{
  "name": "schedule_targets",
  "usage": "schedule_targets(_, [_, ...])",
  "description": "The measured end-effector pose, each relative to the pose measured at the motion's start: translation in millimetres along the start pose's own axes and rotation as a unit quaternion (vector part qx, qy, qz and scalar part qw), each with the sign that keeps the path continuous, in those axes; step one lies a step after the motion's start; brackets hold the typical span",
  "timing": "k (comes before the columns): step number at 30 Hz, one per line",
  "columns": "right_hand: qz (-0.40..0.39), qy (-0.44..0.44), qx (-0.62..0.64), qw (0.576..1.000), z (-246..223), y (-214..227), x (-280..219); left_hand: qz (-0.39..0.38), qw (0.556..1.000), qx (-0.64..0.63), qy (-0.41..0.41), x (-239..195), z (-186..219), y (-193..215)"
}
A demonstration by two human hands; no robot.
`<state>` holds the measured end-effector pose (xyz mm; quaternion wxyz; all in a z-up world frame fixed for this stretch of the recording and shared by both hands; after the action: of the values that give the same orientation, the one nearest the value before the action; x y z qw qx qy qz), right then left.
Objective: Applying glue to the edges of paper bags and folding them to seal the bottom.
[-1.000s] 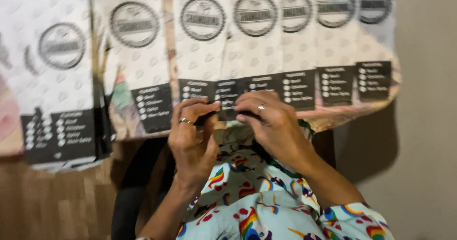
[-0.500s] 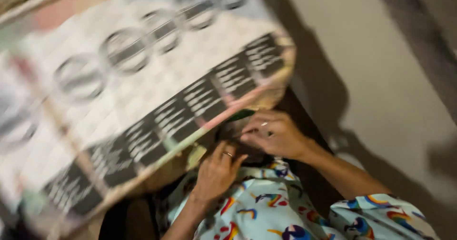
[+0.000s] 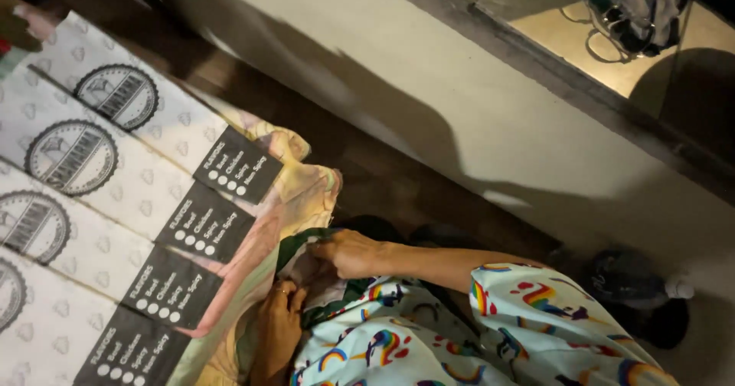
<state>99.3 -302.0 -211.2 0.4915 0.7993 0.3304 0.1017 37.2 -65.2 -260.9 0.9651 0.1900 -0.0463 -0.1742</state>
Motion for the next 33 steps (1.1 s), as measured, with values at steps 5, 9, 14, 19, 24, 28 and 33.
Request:
schedule_targets(5, [-0.027,0.008,0.043,0.999,8,5,-9,0.022,0.998,-0.038,-0.035,1,17,7])
schedule_targets(9, [-0.006,-0.144,0.120,0.982,20,10,-10,0.101,0.991,-0.078,0.035,-8,35,9])
schedule_targets(14, [0.076,-0.074,-0.123,0.987,8,-12,-2,0.092,0.987,0.128,-0.027,-2,17,-21])
schedule_targets(19, [0.131,0.060,-0.218,0.965,3,-15,9,0.075,0.970,0.217,-0.078,6,30,-4])
schedule_targets(24, [0.235,0.018,-0.092,0.967,-23,14,16,0.113,0.971,0.193,-0.080,10,18,-18])
schedule_targets(28, [0.209,0.046,-0.045,0.976,27,-12,14,0.122,0.956,0.261,-0.049,22,70,10])
schedule_targets(33, [0.191,0.037,-0.070,0.978,21,1,15,0.119,0.992,-0.038,-0.021,20,13,-35])
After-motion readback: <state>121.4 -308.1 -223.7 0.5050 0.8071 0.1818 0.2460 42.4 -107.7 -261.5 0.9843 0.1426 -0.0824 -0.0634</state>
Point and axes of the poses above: each hand's wrist, its own x-axis towards the middle knuckle, its own y-axis out of the back of the hand, z = x × y, the point moved 1 cm from there along x, towards the middle knuckle, and after that the axes turned 11 degrees about -x, right-handed, at the moved point
